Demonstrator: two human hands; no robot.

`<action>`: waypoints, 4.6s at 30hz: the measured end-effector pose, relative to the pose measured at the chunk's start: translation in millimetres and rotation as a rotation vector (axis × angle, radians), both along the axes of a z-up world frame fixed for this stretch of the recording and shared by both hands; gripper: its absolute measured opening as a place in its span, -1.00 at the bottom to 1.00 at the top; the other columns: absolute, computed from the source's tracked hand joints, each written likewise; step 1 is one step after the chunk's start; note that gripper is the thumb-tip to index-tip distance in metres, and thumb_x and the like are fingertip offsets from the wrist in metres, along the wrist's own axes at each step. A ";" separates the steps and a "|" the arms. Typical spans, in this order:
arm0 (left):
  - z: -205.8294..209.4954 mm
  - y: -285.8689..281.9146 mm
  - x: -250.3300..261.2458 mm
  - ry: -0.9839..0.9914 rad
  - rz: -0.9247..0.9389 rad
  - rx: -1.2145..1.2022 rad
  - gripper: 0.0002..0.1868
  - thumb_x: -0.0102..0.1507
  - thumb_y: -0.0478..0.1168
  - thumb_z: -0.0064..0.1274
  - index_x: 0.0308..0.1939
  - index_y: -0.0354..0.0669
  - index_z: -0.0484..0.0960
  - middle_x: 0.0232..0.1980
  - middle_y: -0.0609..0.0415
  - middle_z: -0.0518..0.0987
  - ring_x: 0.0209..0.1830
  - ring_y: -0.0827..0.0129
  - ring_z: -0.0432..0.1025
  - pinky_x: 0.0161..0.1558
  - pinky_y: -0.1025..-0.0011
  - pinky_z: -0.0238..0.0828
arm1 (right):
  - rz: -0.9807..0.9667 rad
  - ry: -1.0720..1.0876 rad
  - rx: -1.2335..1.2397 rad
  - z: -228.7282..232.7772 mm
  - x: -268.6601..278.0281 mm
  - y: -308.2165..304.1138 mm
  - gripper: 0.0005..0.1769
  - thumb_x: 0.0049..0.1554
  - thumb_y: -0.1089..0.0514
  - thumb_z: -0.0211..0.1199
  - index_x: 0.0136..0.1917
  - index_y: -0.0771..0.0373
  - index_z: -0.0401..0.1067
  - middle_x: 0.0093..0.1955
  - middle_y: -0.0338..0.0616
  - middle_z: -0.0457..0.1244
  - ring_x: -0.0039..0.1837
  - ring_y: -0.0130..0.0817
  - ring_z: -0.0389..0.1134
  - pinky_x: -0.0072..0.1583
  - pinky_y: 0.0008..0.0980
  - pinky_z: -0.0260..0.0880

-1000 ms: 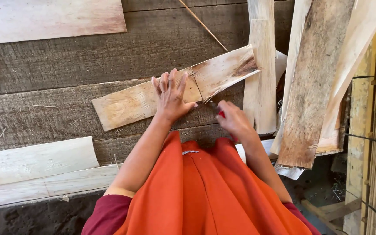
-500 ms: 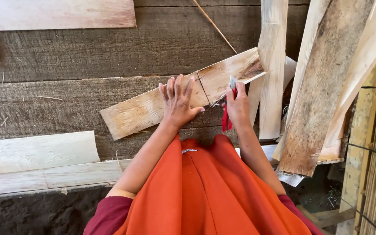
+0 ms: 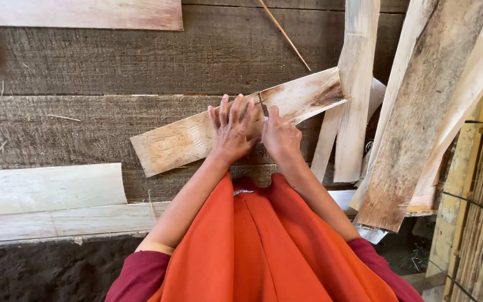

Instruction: Cutting thin wood veneer strips using a utility knife and a wooden guide.

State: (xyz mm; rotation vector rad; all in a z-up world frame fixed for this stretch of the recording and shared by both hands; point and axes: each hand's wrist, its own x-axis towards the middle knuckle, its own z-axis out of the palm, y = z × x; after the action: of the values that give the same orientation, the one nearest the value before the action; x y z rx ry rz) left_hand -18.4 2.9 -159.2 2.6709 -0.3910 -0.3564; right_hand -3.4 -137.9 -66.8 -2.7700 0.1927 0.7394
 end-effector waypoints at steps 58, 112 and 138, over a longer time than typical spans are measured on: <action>21.1 4.2 3.1 0.136 -0.009 -0.022 0.13 0.10 0.29 0.23 0.63 0.21 -0.01 0.71 0.26 -0.25 0.66 0.01 -0.58 0.46 -0.29 -0.76 | -0.062 0.072 0.078 10.1 11.4 -1.2 -0.80 0.35 -0.01 -0.26 0.14 0.03 0.14 -0.16 0.17 0.36 -0.05 0.15 0.45 0.08 0.04 0.39; 16.3 2.2 -2.0 0.111 -0.065 0.056 0.11 0.12 0.25 0.18 0.63 0.14 -0.04 0.70 0.29 -0.21 0.66 0.00 -0.53 0.48 -0.35 -0.70 | 0.027 0.126 0.044 20.7 23.3 15.8 -0.82 0.31 0.04 -0.23 0.13 0.09 0.06 -0.10 0.32 0.35 0.08 0.41 0.42 0.13 0.30 0.32; 18.0 -1.3 0.6 0.087 -0.034 0.000 0.10 0.11 0.26 0.24 0.62 0.16 0.03 0.70 0.23 -0.21 0.66 0.00 -0.52 0.46 -0.36 -0.67 | -0.043 0.386 0.036 20.6 -51.8 -18.1 -0.72 0.31 -0.07 -0.26 0.15 0.09 0.10 -0.01 0.30 0.36 0.12 0.37 0.40 0.14 0.23 0.32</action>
State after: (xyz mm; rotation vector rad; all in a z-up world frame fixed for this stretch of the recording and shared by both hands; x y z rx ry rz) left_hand -17.8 1.5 -141.2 2.6410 -0.4097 -0.4810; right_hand -55.2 -156.1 -46.3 -2.5546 0.3082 1.2462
